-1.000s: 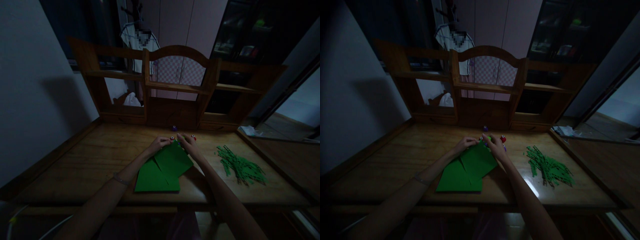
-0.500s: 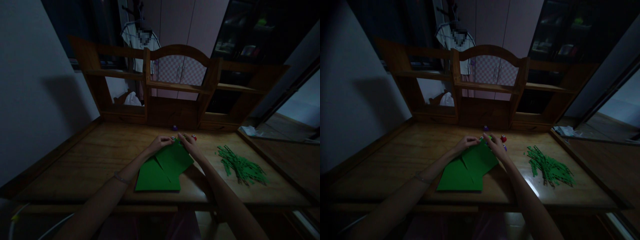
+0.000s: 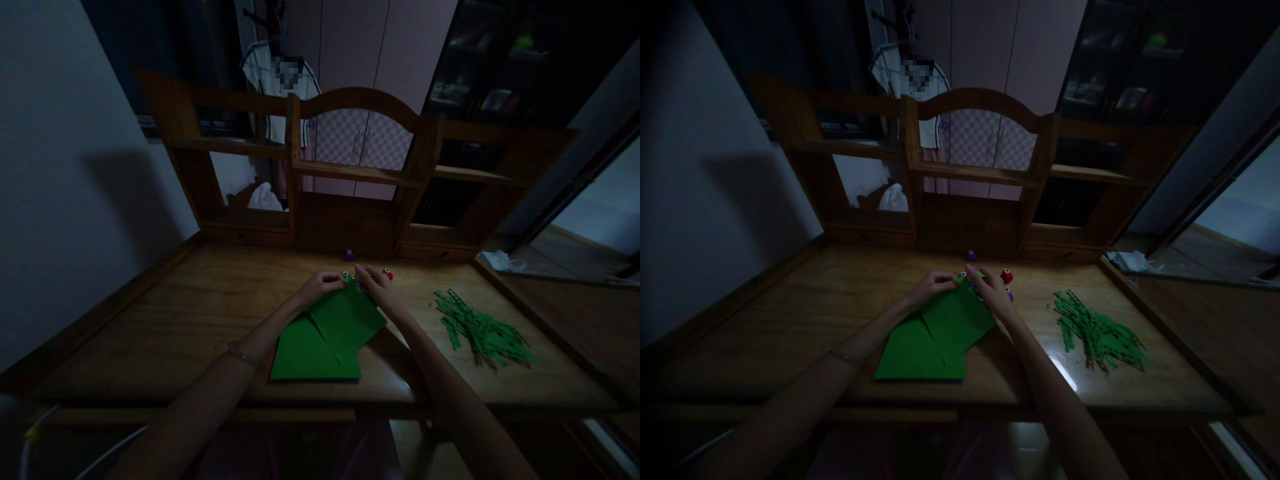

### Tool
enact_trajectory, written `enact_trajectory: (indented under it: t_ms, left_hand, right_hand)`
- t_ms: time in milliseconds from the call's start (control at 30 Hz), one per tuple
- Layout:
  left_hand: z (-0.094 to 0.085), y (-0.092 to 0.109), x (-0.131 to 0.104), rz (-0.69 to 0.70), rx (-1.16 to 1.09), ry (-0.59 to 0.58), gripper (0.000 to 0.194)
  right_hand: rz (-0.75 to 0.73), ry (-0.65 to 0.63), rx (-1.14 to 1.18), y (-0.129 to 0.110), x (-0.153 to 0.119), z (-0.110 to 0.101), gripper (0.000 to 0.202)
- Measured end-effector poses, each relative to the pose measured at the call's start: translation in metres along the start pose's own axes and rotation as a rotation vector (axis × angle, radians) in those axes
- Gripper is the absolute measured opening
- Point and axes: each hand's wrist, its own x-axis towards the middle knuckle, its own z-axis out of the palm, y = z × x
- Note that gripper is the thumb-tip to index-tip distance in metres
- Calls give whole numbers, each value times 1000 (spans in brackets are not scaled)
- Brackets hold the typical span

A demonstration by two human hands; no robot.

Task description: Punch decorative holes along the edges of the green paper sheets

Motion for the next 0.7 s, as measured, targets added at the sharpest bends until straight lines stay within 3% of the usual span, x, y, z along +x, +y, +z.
enact_trajectory:
  t_ms: [467,700]
  left_hand:
    - [1,4,-2,-37,36,-6,22]
    - [-3,-4,2,2,52,-8,23]
  right_hand:
    - [9,-42,-80,-3,-4,1,47]
    - [16,-81,-58,-3,-3,0,46]
